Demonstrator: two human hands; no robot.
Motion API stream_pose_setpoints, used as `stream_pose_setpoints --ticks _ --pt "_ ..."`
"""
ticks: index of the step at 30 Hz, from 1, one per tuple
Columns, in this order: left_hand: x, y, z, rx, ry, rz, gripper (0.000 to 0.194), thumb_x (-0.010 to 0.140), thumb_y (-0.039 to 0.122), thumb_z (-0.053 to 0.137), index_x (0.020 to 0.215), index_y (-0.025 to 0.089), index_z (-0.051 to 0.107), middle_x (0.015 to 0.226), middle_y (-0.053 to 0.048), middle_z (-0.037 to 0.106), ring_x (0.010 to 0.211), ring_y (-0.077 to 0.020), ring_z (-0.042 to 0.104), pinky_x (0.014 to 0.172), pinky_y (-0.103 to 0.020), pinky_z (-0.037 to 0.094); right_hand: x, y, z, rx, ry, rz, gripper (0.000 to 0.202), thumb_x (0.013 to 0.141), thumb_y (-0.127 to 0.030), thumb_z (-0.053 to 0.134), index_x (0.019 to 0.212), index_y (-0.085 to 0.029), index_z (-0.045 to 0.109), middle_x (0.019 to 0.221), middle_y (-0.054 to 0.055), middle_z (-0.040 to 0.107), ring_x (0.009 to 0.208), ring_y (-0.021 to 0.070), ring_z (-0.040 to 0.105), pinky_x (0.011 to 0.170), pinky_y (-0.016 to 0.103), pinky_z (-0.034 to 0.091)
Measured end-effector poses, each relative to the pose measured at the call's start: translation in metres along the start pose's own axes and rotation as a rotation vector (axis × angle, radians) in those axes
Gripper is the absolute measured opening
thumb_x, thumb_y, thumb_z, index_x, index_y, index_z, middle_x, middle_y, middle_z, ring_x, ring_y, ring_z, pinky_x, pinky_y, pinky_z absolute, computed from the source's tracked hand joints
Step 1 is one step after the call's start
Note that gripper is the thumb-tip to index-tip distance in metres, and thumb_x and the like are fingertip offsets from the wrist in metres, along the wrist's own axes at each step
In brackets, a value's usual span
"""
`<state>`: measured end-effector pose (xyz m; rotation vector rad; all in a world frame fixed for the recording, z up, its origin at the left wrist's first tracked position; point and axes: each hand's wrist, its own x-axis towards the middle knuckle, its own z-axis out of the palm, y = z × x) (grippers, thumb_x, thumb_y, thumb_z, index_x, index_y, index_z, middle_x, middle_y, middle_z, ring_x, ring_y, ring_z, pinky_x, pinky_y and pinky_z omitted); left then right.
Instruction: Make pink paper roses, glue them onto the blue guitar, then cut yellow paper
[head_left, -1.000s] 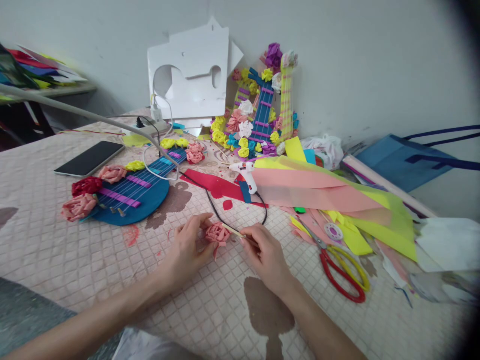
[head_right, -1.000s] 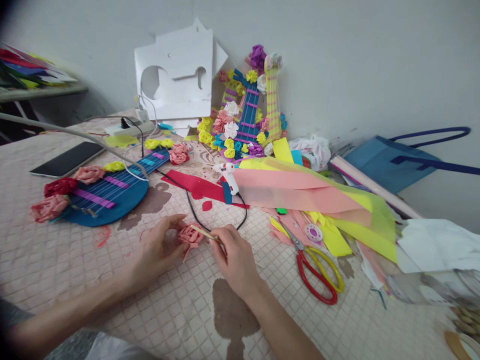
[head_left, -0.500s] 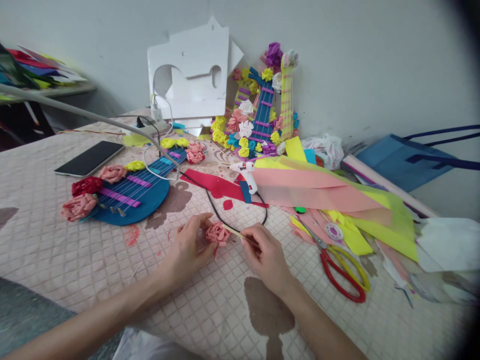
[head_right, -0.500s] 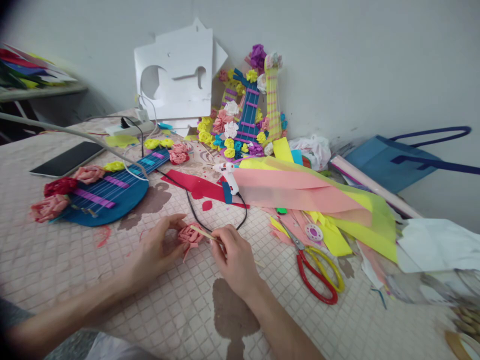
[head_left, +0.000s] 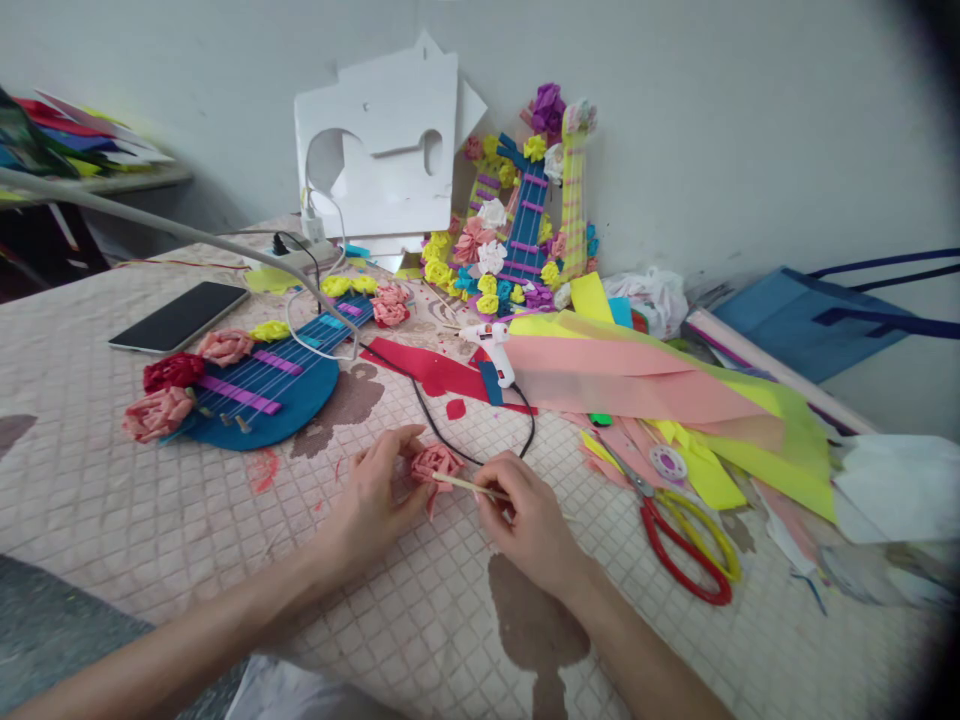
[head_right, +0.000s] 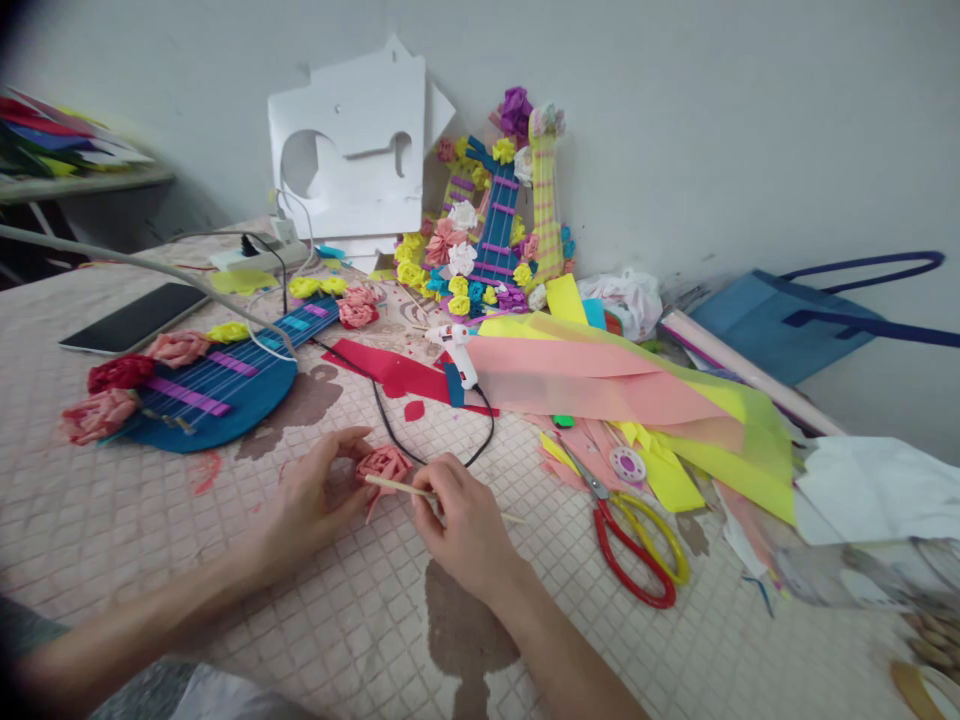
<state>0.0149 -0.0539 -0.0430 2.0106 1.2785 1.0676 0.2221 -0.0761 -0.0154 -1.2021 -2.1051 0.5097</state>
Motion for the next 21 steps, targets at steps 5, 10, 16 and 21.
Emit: stream_pose_setpoints --ticks 5,10,16,21 --pt "0.001 -0.001 0.002 0.003 0.016 -0.011 0.048 0.079 0.02 0.059 0.123 0.022 0.039 0.101 -0.005 0.061 0.096 -0.0204 0.06 0.085 -0.039 0.046 -0.002 -0.003 0.003 -0.098 -0.057 -0.077 0.013 0.08 -0.011 0.054 0.087 -0.021 0.049 0.082 -0.001 0.058 0.072 0.0125 0.057 0.063 0.024 0.04" --pt "0.0 -0.003 0.004 -0.019 0.023 -0.036 0.048 0.079 0.022 0.06 0.123 0.022 0.04 0.101 -0.005 0.061 0.096 -0.0206 0.06 0.085 -0.04 0.046 -0.005 -0.01 0.017 -0.228 -0.062 -0.155 0.01 0.084 -0.022 0.059 0.092 -0.021 0.054 0.086 0.0 0.064 0.075 0.0153 0.06 0.063 0.026 0.041" --pt "-0.001 -0.008 0.005 -0.02 0.021 -0.03 0.047 0.081 0.024 0.061 0.123 0.024 0.04 0.101 -0.005 0.061 0.095 -0.0197 0.06 0.087 -0.041 0.045 -0.004 -0.014 0.029 -0.338 -0.028 -0.183 0.005 0.086 -0.016 0.051 0.085 -0.019 0.055 0.077 0.001 0.062 0.068 0.0156 0.059 0.058 0.026 0.04" --pt "-0.001 -0.01 0.006 -0.015 0.031 -0.022 0.048 0.081 0.023 0.061 0.124 0.023 0.04 0.101 -0.005 0.061 0.094 -0.0195 0.06 0.087 -0.041 0.045 -0.005 -0.015 0.029 -0.325 -0.043 -0.183 0.005 0.087 -0.017 0.051 0.086 -0.019 0.056 0.079 0.002 0.062 0.071 0.0156 0.059 0.061 0.027 0.041"
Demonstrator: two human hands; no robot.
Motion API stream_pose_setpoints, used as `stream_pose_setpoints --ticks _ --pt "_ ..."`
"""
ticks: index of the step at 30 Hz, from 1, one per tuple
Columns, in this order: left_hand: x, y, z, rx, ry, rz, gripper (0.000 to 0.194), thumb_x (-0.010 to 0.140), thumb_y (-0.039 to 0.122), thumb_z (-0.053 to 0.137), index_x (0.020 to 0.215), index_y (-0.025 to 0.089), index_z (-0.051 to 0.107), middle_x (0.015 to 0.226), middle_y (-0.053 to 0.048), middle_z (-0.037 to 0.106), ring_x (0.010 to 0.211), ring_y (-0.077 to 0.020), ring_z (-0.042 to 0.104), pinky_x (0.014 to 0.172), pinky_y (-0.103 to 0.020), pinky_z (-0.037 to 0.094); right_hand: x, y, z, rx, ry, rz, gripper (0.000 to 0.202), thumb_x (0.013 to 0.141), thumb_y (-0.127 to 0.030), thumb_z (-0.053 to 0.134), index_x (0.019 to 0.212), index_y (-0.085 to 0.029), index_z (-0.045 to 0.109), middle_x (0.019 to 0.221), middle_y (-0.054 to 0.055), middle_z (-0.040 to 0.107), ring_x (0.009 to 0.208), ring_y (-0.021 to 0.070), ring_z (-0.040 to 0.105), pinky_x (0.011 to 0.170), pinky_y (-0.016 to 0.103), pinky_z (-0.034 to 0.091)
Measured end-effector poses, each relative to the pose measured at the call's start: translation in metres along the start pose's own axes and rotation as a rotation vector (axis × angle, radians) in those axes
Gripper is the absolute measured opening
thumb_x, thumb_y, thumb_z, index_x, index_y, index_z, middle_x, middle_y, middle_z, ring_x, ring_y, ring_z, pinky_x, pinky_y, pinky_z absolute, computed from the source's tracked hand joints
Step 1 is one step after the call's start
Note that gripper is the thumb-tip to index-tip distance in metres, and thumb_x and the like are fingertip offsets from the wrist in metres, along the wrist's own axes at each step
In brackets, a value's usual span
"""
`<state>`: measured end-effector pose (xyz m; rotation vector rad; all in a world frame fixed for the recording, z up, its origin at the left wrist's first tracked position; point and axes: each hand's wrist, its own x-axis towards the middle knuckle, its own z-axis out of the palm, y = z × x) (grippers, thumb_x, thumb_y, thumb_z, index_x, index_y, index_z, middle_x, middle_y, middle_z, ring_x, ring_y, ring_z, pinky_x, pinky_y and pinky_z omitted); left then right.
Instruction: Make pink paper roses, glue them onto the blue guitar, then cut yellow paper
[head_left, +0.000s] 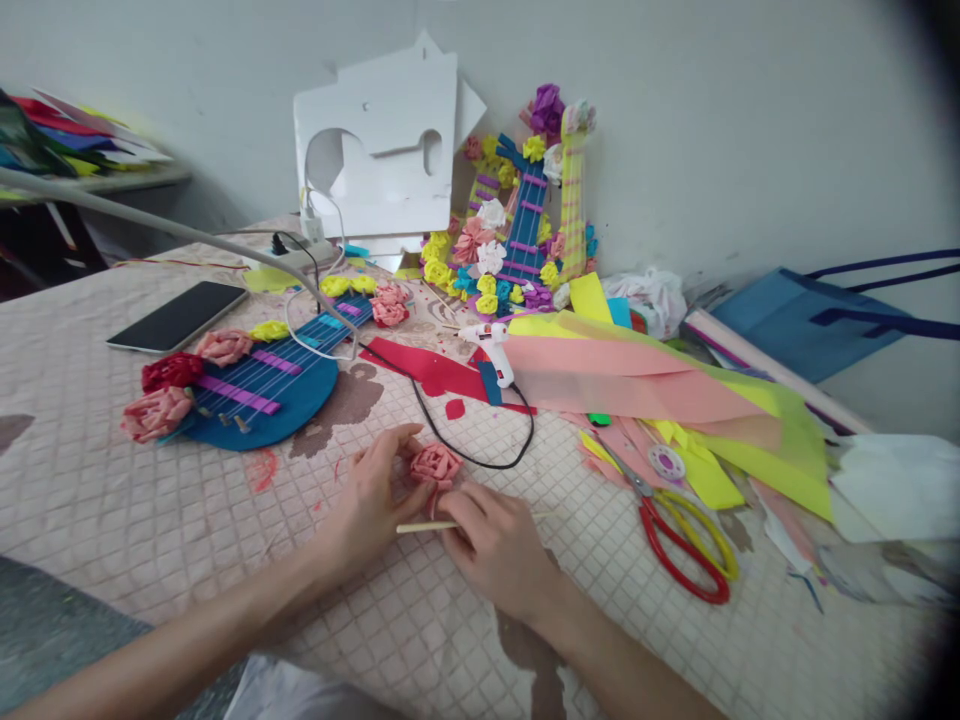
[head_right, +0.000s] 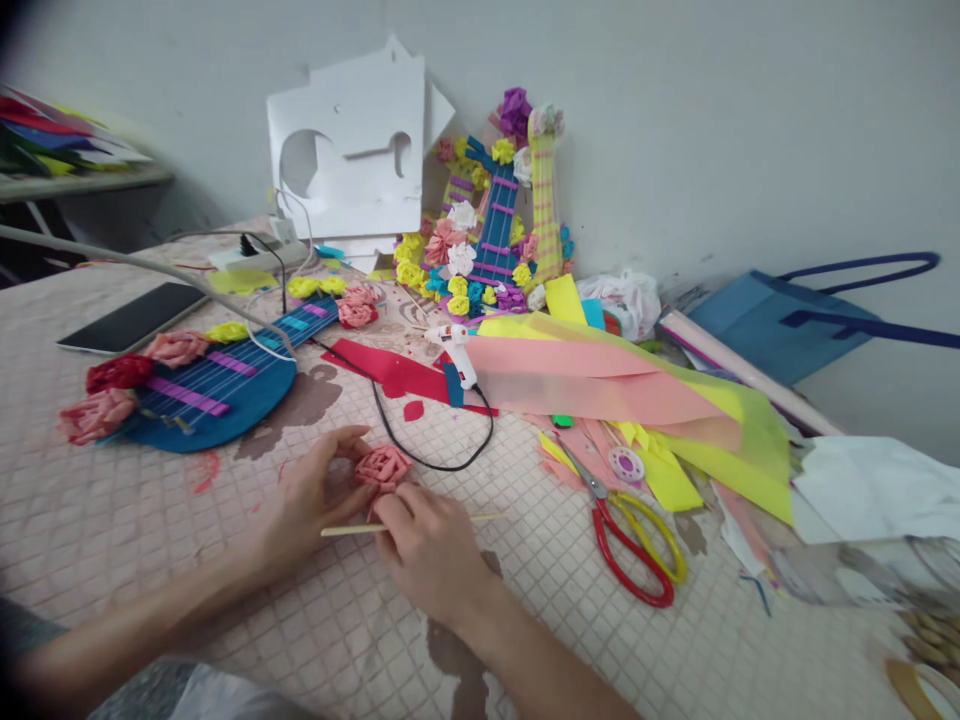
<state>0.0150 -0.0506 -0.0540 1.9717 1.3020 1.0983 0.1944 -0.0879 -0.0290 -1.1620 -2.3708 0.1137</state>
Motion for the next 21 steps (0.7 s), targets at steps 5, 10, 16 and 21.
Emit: stream_pose_setpoints --ticks 5,10,16,21 --pt "0.0005 0.002 -0.0008 -0.011 -0.004 -0.01 0.048 0.08 0.023 0.061 0.123 0.022 0.04 0.1 -0.005 0.061 0.093 -0.019 0.06 0.086 -0.04 0.045 0.0003 -0.0024 0.001 -0.002 0.013 0.015 0.007 0.085 -0.016 0.05 0.083 -0.019 0.056 0.077 0.002 0.062 0.07 0.0158 0.059 0.06 0.027 0.042" --pt "0.0006 0.0021 -0.0013 -0.026 -0.013 -0.007 0.048 0.08 0.021 0.061 0.123 0.022 0.04 0.102 -0.006 0.061 0.096 -0.0193 0.06 0.088 -0.041 0.045 -0.0001 -0.0006 0.0044 -0.024 0.024 -0.019 0.015 0.08 -0.008 0.045 0.08 -0.02 0.054 0.076 0.002 0.061 0.068 0.015 0.057 0.059 0.027 0.041" --pt "0.0002 0.0 -0.0007 -0.014 -0.001 -0.012 0.049 0.081 0.024 0.062 0.124 0.023 0.039 0.101 -0.005 0.061 0.093 -0.0184 0.06 0.088 -0.04 0.045 0.0025 -0.0022 0.0023 -0.011 0.042 0.006 0.01 0.083 -0.013 0.048 0.08 -0.019 0.056 0.075 0.002 0.06 0.068 0.0153 0.057 0.059 0.027 0.042" --pt "0.0013 0.0028 -0.0011 -0.021 -0.002 -0.004 0.048 0.081 0.022 0.061 0.123 0.022 0.039 0.1 -0.005 0.061 0.095 -0.019 0.06 0.088 -0.041 0.045 0.0023 -0.0021 0.0036 -0.03 0.042 -0.02 0.015 0.08 -0.008 0.046 0.08 -0.019 0.056 0.075 0.002 0.06 0.067 0.0153 0.056 0.057 0.027 0.041"
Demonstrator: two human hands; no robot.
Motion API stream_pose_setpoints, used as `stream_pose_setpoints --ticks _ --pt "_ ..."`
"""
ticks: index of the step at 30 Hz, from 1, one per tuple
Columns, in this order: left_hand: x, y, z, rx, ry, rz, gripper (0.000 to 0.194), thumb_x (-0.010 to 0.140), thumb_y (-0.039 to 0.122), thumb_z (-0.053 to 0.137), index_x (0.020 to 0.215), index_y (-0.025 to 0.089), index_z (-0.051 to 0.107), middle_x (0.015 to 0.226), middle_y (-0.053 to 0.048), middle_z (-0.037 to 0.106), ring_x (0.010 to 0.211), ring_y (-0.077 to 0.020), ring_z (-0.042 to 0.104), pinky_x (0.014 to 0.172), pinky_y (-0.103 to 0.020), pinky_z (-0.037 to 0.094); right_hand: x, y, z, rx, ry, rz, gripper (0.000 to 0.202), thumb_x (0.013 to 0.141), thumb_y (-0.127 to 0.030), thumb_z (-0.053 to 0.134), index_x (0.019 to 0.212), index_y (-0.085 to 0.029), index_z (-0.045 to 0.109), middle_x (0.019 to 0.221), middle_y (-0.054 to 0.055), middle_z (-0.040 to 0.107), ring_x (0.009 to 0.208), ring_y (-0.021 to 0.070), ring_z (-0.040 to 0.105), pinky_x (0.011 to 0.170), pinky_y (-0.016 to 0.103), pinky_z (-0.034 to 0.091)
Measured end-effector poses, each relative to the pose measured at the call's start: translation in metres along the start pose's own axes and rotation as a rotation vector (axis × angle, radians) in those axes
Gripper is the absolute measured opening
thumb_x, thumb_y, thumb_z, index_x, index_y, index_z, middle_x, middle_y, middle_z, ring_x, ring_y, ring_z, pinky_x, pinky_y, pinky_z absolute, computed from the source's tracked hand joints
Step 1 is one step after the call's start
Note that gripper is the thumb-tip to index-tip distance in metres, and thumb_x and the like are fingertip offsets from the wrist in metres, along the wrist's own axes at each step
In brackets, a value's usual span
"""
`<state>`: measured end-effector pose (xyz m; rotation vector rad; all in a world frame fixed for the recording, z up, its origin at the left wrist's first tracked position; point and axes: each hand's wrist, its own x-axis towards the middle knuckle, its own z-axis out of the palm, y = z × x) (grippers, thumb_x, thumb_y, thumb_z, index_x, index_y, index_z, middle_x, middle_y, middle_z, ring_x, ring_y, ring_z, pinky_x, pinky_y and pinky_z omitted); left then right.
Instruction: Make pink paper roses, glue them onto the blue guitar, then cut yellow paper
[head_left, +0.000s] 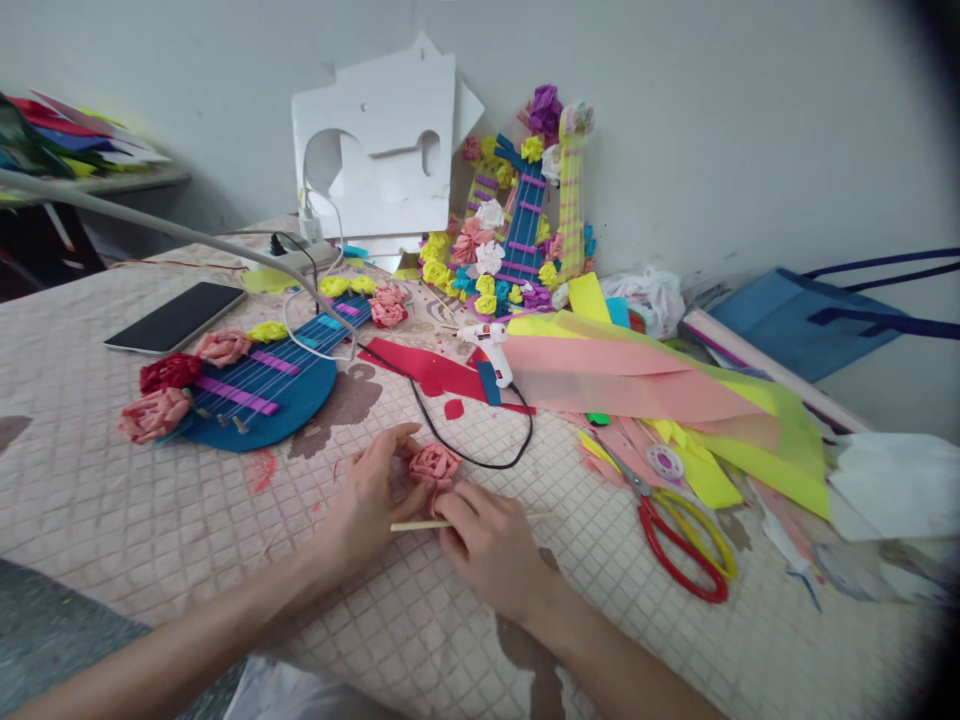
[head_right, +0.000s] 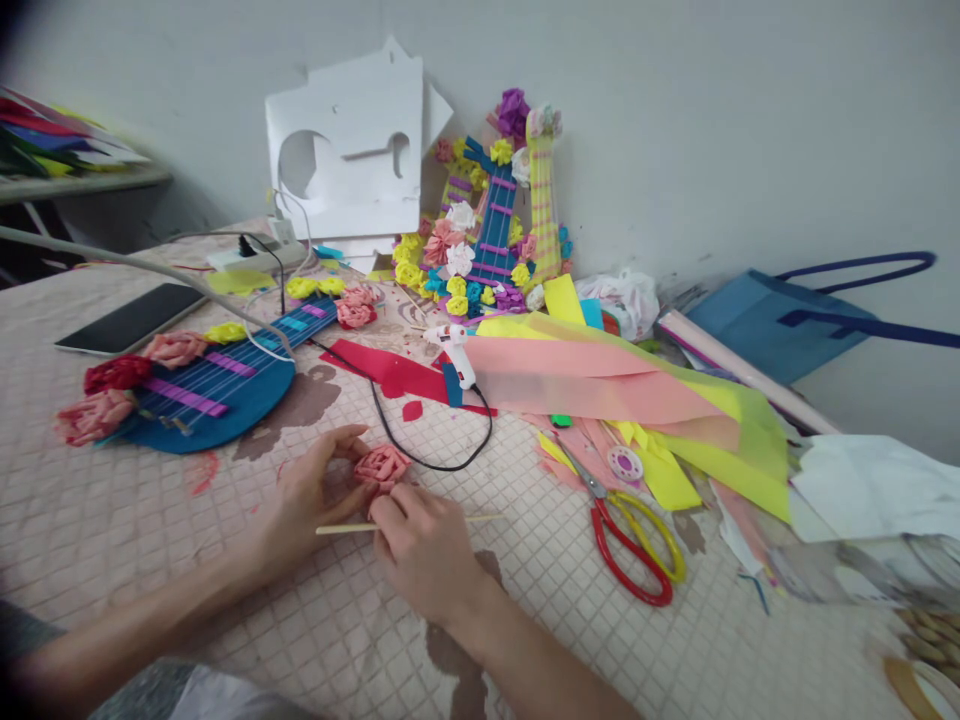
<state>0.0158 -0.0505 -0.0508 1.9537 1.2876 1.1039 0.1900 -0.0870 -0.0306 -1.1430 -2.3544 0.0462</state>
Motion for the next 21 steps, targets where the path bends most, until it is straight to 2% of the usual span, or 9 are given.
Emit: stream_pose_setpoints --ticks 9,14,21 --pt "-0.001 -0.003 0.001 0.004 0.003 -0.012 0.049 0.081 0.022 0.062 0.125 0.024 0.039 0.101 -0.004 0.06 0.092 -0.0183 0.06 0.087 -0.039 0.045 0.0 0.001 0.002 0.02 0.035 0.036 0.015 0.08 -0.008 0.046 0.081 -0.02 0.055 0.076 0.002 0.06 0.068 0.0159 0.057 0.058 0.027 0.042" --pt "-0.003 -0.005 0.002 -0.009 0.004 -0.01 0.05 0.082 0.023 0.061 0.126 0.024 0.038 0.101 -0.005 0.06 0.094 -0.0189 0.06 0.086 -0.039 0.046 -0.001 0.001 0.003 0.021 0.009 0.048 0.017 0.078 -0.007 0.045 0.083 -0.021 0.055 0.077 0.002 0.059 0.068 0.0161 0.056 0.058 0.027 0.042" --pt "-0.002 0.005 -0.002 -0.013 -0.037 -0.041 0.046 0.082 0.021 0.058 0.123 0.022 0.037 0.1 -0.005 0.061 0.094 -0.0195 0.06 0.086 -0.041 0.045 -0.001 -0.001 0.004 0.054 0.066 0.062 0.017 0.078 -0.006 0.046 0.083 -0.02 0.054 0.075 0.002 0.059 0.066 0.0157 0.056 0.059 0.027 0.041"
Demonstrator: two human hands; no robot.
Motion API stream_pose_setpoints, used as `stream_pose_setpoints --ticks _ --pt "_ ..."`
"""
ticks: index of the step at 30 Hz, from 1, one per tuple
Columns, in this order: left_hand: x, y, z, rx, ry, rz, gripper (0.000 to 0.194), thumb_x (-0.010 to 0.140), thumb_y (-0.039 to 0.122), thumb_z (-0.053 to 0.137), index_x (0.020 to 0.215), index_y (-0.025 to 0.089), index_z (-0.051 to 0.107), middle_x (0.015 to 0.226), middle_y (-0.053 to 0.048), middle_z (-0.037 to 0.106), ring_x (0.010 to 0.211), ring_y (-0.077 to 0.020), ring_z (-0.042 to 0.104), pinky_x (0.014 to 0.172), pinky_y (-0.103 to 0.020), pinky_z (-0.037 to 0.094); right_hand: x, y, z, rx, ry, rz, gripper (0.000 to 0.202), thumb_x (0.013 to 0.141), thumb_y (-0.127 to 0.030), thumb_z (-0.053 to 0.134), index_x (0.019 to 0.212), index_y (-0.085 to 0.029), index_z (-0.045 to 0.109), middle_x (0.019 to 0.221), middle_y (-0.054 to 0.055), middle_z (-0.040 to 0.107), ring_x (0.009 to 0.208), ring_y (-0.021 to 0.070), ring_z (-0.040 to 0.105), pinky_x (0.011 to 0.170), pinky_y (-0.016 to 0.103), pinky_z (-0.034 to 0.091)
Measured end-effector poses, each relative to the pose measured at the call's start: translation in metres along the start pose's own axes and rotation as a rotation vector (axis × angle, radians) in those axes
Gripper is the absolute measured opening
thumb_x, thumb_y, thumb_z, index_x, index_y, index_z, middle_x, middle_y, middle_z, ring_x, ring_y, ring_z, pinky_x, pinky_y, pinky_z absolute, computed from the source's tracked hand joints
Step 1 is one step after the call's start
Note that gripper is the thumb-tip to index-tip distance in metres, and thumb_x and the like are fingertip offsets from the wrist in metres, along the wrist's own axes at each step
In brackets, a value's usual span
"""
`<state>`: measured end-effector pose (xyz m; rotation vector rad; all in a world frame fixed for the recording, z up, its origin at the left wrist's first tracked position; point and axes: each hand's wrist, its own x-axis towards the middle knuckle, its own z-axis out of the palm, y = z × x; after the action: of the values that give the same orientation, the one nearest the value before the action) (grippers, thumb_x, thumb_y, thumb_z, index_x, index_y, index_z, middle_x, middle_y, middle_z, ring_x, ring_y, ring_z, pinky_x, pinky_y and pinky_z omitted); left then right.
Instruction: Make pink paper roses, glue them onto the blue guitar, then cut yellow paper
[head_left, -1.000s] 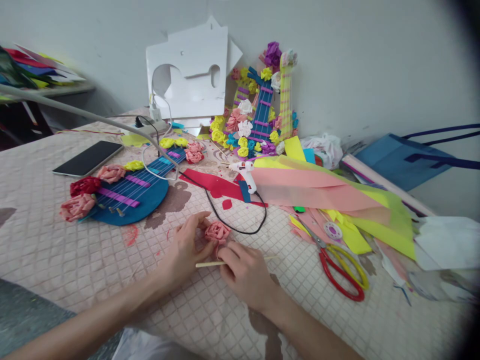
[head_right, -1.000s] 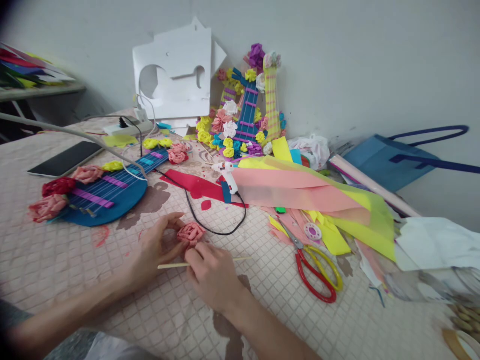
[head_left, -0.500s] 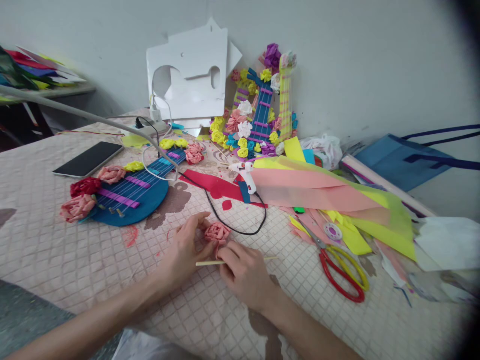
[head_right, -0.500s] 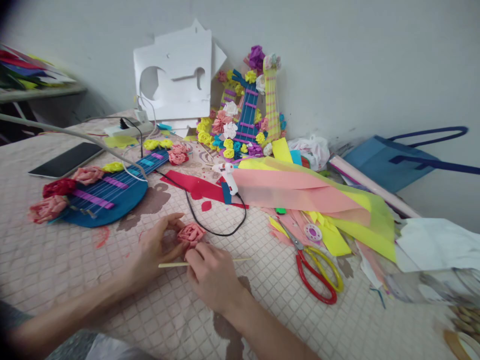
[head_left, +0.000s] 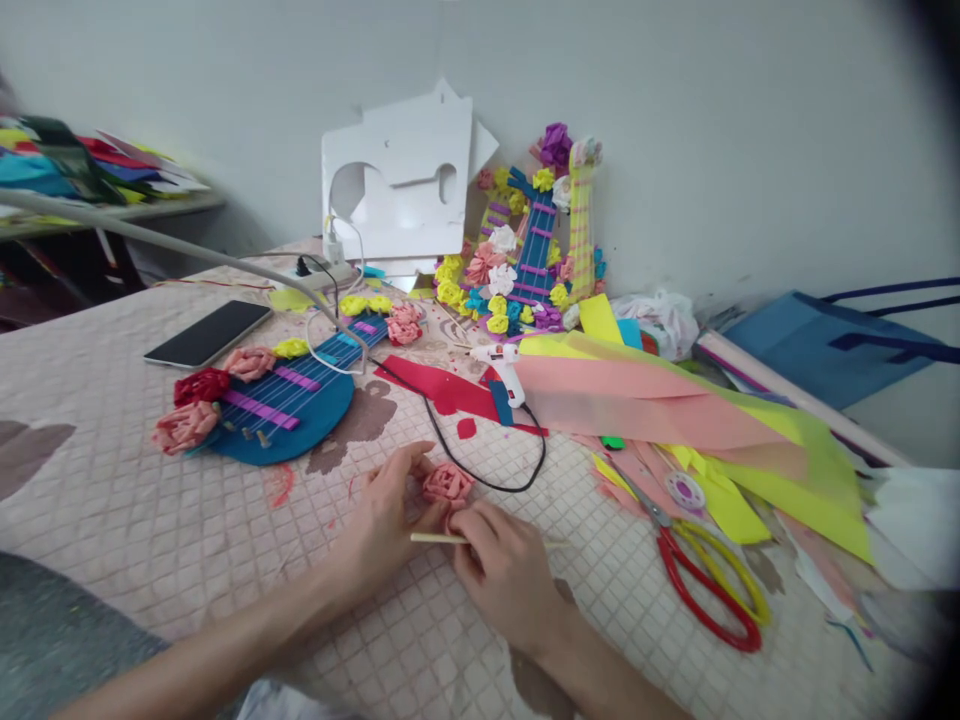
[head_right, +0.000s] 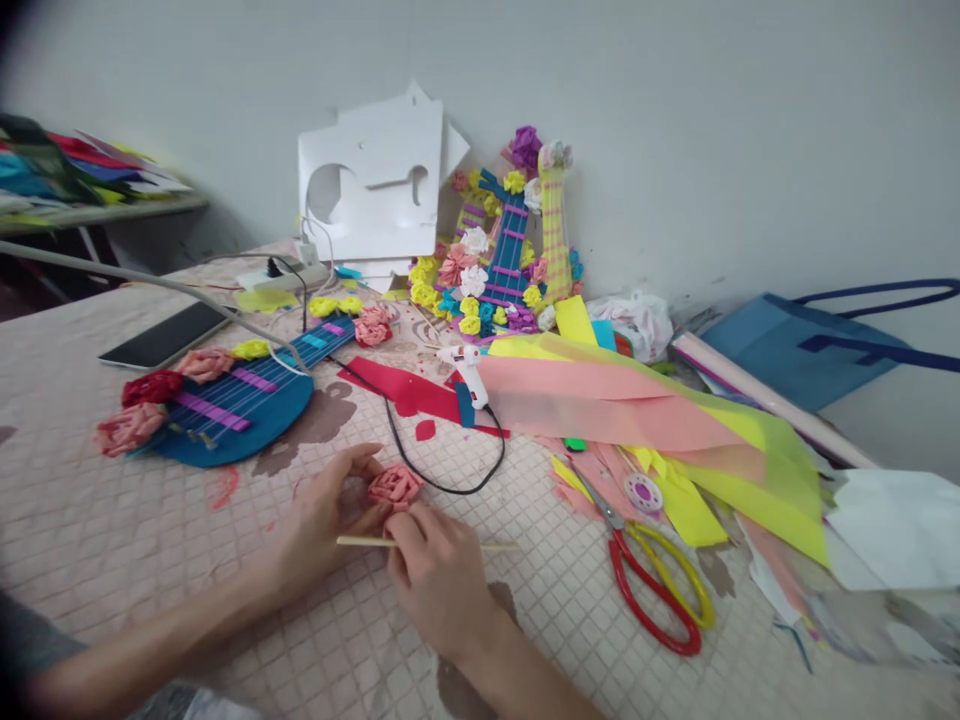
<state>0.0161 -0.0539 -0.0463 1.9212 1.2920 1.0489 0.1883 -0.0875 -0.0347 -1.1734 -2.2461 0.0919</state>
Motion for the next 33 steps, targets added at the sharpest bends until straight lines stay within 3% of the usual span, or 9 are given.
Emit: stream_pose_setpoints --ticks 18,33 --pt "0.0014 0.0037 -0.0004 0.012 0.002 0.01 0.046 0.081 0.018 0.057 0.123 0.021 0.037 0.101 -0.005 0.061 0.094 -0.0202 0.06 0.086 -0.042 0.045 0.0009 -0.0011 0.0002 0.009 0.027 0.015 0.018 0.078 -0.006 0.046 0.085 -0.021 0.054 0.076 0.001 0.059 0.068 0.0161 0.059 0.059 0.027 0.041" --pt "0.0016 0.0021 0.0025 0.0 0.035 -0.002 0.048 0.079 0.019 0.059 0.123 0.021 0.04 0.097 -0.004 0.062 0.091 -0.0188 0.061 0.087 -0.041 0.044 -0.0039 0.0044 -0.0017 -0.007 -0.028 0.004 0.018 0.079 -0.006 0.046 0.086 -0.02 0.055 0.077 0.001 0.058 0.067 0.0155 0.057 0.06 0.027 0.04"
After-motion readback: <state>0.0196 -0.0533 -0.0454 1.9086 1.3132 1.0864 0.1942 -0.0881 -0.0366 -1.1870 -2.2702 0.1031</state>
